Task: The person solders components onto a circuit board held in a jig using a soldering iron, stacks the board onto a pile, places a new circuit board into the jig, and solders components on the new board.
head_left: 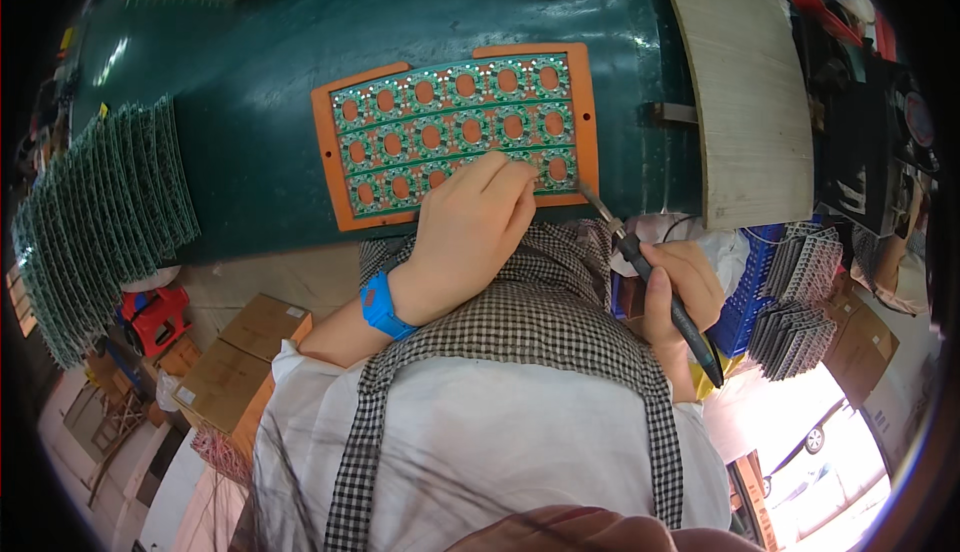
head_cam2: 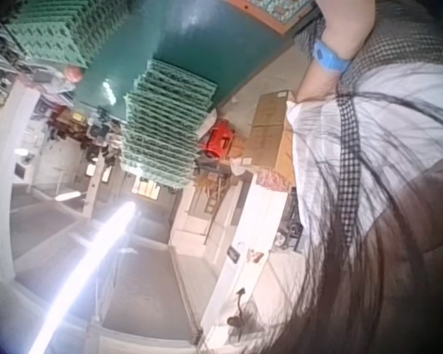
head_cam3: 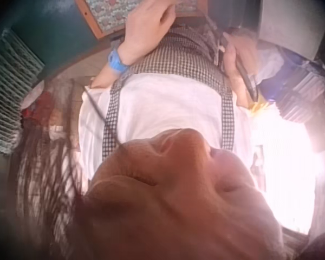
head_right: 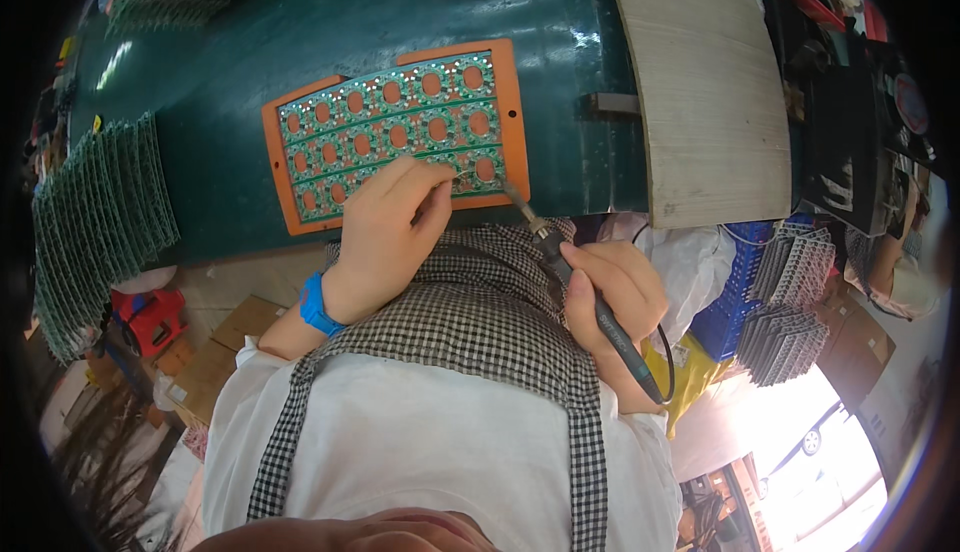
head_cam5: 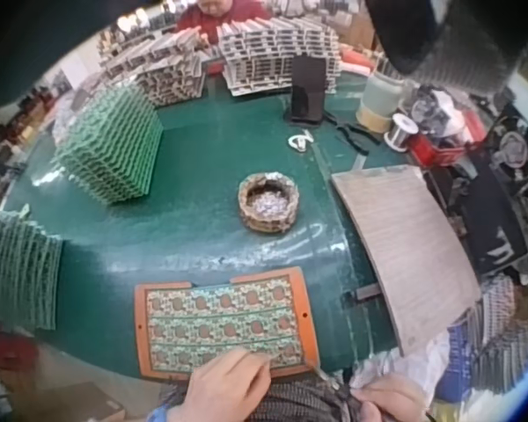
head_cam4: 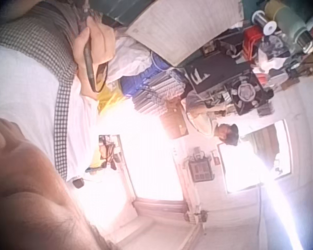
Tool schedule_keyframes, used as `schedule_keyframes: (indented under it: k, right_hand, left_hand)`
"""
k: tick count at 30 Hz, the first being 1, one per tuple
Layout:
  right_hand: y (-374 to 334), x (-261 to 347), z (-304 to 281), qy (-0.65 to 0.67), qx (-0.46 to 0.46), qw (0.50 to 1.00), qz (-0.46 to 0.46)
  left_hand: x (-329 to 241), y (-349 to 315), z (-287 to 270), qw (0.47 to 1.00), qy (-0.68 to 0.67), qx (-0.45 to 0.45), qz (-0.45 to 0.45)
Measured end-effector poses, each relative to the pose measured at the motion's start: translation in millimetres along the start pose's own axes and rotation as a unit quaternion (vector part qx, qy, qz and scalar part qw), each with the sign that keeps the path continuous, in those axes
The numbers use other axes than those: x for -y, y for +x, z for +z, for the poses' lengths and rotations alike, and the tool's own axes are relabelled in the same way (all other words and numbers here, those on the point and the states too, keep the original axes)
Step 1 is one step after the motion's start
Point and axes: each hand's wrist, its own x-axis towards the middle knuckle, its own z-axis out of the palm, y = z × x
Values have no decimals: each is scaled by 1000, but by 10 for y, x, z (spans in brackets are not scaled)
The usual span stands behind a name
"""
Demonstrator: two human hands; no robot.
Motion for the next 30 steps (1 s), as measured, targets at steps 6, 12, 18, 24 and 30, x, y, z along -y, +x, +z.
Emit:
schedule_keyframes:
  k: [6, 12, 18, 24, 30]
  right_hand:
    - [56, -3, 113, -11, 21, 999, -41]
    - [82, -16, 143, -16, 37, 998, -45]
    - [83, 16, 143, -10, 48, 998, -38]
    - [37, 19, 53, -7, -18, 1000, 19]
    - [139, 8, 45, -19, 12, 1000, 19]
  left_hand:
    - [51, -89, 19, 1000, -27, -9, 7]
    - [69, -72, 52, 1000, -15, -9, 21]
    - [70, -73, 57, 999, -21, -13, 24]
    - [8, -28, -23, 998, 55, -20, 18]
    - [0, 106, 82, 998, 8, -26, 51]
